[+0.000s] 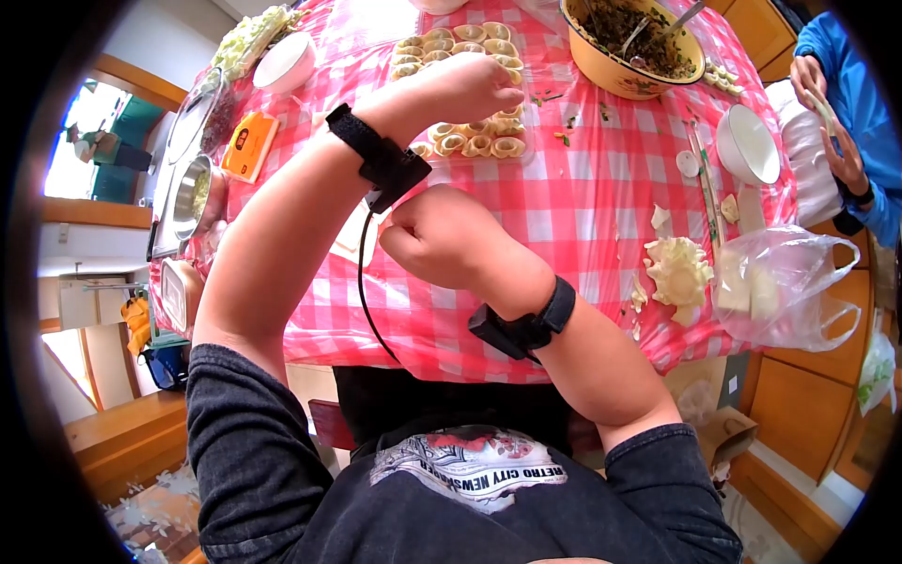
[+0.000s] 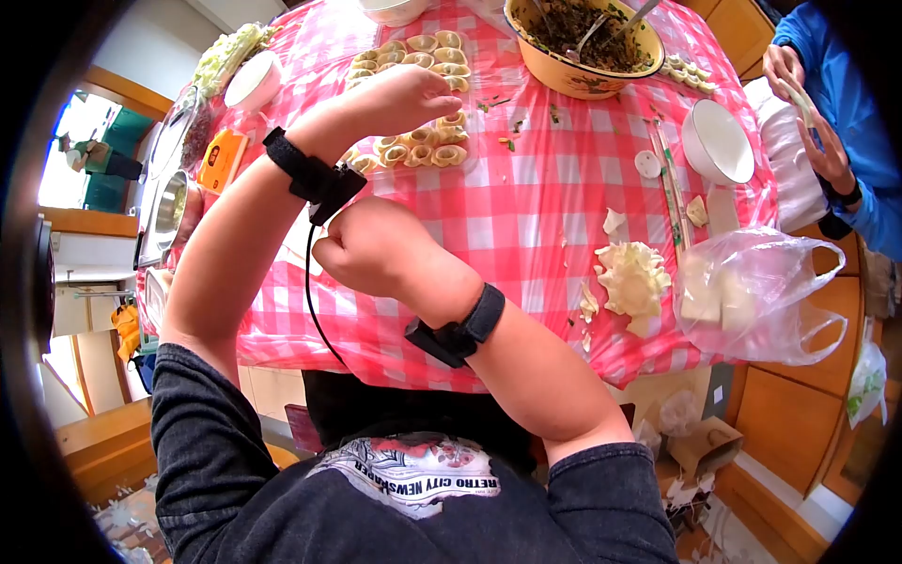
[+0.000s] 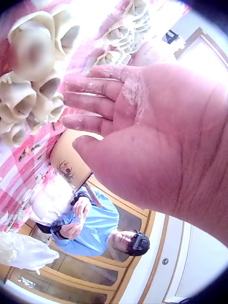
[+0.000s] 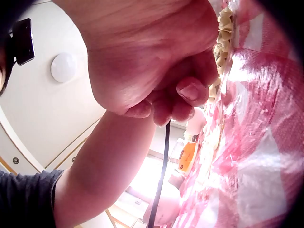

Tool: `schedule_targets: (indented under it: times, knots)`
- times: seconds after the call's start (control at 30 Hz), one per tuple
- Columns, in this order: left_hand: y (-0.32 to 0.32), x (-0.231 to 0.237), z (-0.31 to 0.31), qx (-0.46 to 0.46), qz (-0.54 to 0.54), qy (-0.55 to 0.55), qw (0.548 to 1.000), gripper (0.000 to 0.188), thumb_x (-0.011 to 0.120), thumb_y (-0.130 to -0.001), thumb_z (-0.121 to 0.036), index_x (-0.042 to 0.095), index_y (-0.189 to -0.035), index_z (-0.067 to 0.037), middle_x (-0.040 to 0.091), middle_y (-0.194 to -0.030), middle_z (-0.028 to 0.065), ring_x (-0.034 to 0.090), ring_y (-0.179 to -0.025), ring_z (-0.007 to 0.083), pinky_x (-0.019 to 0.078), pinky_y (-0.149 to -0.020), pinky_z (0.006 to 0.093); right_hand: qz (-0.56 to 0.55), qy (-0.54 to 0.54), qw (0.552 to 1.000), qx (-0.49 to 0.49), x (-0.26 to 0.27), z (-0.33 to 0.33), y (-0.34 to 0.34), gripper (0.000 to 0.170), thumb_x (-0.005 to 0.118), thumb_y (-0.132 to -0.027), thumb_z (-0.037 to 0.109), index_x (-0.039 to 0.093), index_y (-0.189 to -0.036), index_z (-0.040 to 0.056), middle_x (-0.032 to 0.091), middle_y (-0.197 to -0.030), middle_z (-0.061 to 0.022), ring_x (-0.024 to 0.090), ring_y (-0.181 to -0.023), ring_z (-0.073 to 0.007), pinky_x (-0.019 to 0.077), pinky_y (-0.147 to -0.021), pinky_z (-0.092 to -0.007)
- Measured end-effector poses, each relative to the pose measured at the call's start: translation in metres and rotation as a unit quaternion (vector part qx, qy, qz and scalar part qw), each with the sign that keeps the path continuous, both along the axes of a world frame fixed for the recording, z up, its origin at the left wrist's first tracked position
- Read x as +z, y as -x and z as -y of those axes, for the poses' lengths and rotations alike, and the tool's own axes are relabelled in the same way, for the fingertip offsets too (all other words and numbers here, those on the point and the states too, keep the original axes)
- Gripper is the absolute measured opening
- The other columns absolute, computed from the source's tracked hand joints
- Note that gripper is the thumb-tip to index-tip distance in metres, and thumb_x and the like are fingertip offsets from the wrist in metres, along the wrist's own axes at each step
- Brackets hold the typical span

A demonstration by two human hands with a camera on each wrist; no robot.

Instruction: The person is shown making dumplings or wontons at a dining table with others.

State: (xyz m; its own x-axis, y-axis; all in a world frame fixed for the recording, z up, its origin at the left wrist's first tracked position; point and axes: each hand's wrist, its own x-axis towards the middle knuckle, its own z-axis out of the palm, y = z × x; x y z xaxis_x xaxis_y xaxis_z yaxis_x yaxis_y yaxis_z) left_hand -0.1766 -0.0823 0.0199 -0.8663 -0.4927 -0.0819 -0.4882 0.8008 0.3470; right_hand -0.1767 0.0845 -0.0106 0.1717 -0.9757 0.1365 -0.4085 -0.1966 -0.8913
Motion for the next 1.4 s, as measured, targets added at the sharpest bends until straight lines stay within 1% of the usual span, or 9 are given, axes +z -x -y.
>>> schedule_targets:
  times: [0.27,0.37,0.5,0.63,0.7,0.83,0.9,1.17,1.4]
  knots:
    - [-0.015,0.013,0.007,0.044,-0.101,-0.051,0.993,0.04,0.063,-0.092,-0.04,0.072,-0.108,-0.004,0.072,-0.092,0.0163,0.069,-0.082,0.0281,0.0533,-0.076,0.0384,0.021,0.049,0.999,0.013,-0.006,-0.002,-0.003,0.021,0.054,-0.079,0.017,0.059,-0.067,0.0004,0.054,-0.066,-0.0221,0.051,-0.06,-0.0404,0.042,-0.058,-0.0467]
    - [-0.031,0.031,0.005,0.089,-0.167,-0.105,0.976,0.037,0.061,-0.098,-0.032,0.067,-0.116,-0.001,0.072,-0.102,0.006,0.066,-0.092,0.0129,0.0514,-0.081,0.0281,-0.003,0.039,0.999,0.027,0.002,-0.004,0.0,0.023,0.054,-0.079,0.016,0.057,-0.066,-0.0014,0.052,-0.067,-0.0232,0.049,-0.059,-0.0409,0.0406,-0.057,-0.0467]
    - [-0.08,0.075,-0.018,0.065,-0.336,-0.216,0.915,0.037,0.058,-0.1,-0.029,0.064,-0.122,0.0,0.069,-0.116,0.0107,0.068,-0.099,0.0188,0.0521,-0.085,0.0287,0.011,0.0,1.0,0.022,0.006,-0.004,-0.002,0.029,0.052,-0.079,0.023,0.061,-0.064,-0.0002,0.052,-0.065,-0.0253,0.053,-0.058,-0.0438,0.0441,-0.057,-0.0488]
    - [-0.125,0.136,-0.11,0.186,-0.461,-0.127,0.858,0.034,0.059,-0.096,-0.02,0.06,-0.12,0.004,0.069,-0.108,0.0156,0.069,-0.093,0.0209,0.0567,-0.082,0.0302,0.025,0.029,0.999,0.033,0.006,-0.003,-0.003,0.029,0.054,-0.081,0.022,0.061,-0.066,-0.0013,0.052,-0.064,-0.0267,0.054,-0.059,-0.0434,0.044,-0.056,-0.0478]
    - [-0.171,0.139,-0.113,0.12,-0.488,-0.111,0.858,0.035,0.054,-0.101,-0.026,0.063,-0.124,0.0,0.07,-0.114,0.0128,0.069,-0.099,0.0191,0.0518,-0.084,0.0281,0.03,0.044,0.998,0.025,0.001,-0.002,-0.005,0.03,0.053,-0.082,0.022,0.059,-0.066,-0.0028,0.051,-0.064,-0.0271,0.053,-0.057,-0.043,0.0433,-0.055,-0.047]
    - [-0.22,0.131,-0.139,0.218,-0.384,0.122,0.889,0.03,0.058,-0.1,-0.021,0.063,-0.125,-0.005,0.07,-0.113,0.0128,0.069,-0.092,0.0161,0.0516,-0.083,0.0267,0.056,0.034,0.997,0.029,0.001,-0.003,-0.003,0.026,0.054,-0.083,0.018,0.06,-0.068,-0.0032,0.052,-0.062,-0.0263,0.052,-0.052,-0.0384,0.0429,-0.053,-0.0434]
    - [-0.229,0.108,-0.132,0.231,-0.412,0.117,0.874,0.034,0.065,-0.094,-0.031,0.067,-0.115,-0.003,0.072,-0.094,0.0107,0.068,-0.082,0.0165,0.0546,-0.072,0.0304,0.054,0.029,0.998,0.03,0.007,-0.005,-0.003,0.025,0.054,-0.083,0.018,0.062,-0.071,-0.0035,0.053,-0.063,-0.0262,0.052,-0.054,-0.0386,0.0437,-0.055,-0.0431]
    - [-0.235,0.034,-0.093,0.248,-0.135,0.161,0.946,0.035,0.062,-0.092,-0.023,0.064,-0.118,0.001,0.067,-0.112,0.0211,0.065,-0.106,0.0303,0.0498,-0.093,0.0375,0.062,0.066,0.996,0.017,0.004,-0.005,-0.004,0.024,0.054,-0.084,0.017,0.063,-0.079,-0.0048,0.056,-0.07,-0.0267,0.055,-0.06,-0.0387,0.0459,-0.059,-0.0416]
    - [-0.212,0.009,-0.079,0.305,-0.04,-0.059,0.95,0.037,0.061,-0.091,-0.02,0.062,-0.121,0.003,0.063,-0.12,0.025,0.061,-0.114,0.0356,0.0476,-0.098,0.0394,0.063,0.064,0.996,0.014,0.003,-0.003,-0.004,0.023,0.054,-0.085,0.017,0.062,-0.08,-0.0047,0.056,-0.07,-0.027,0.055,-0.061,-0.0389,0.046,-0.06,-0.0414]
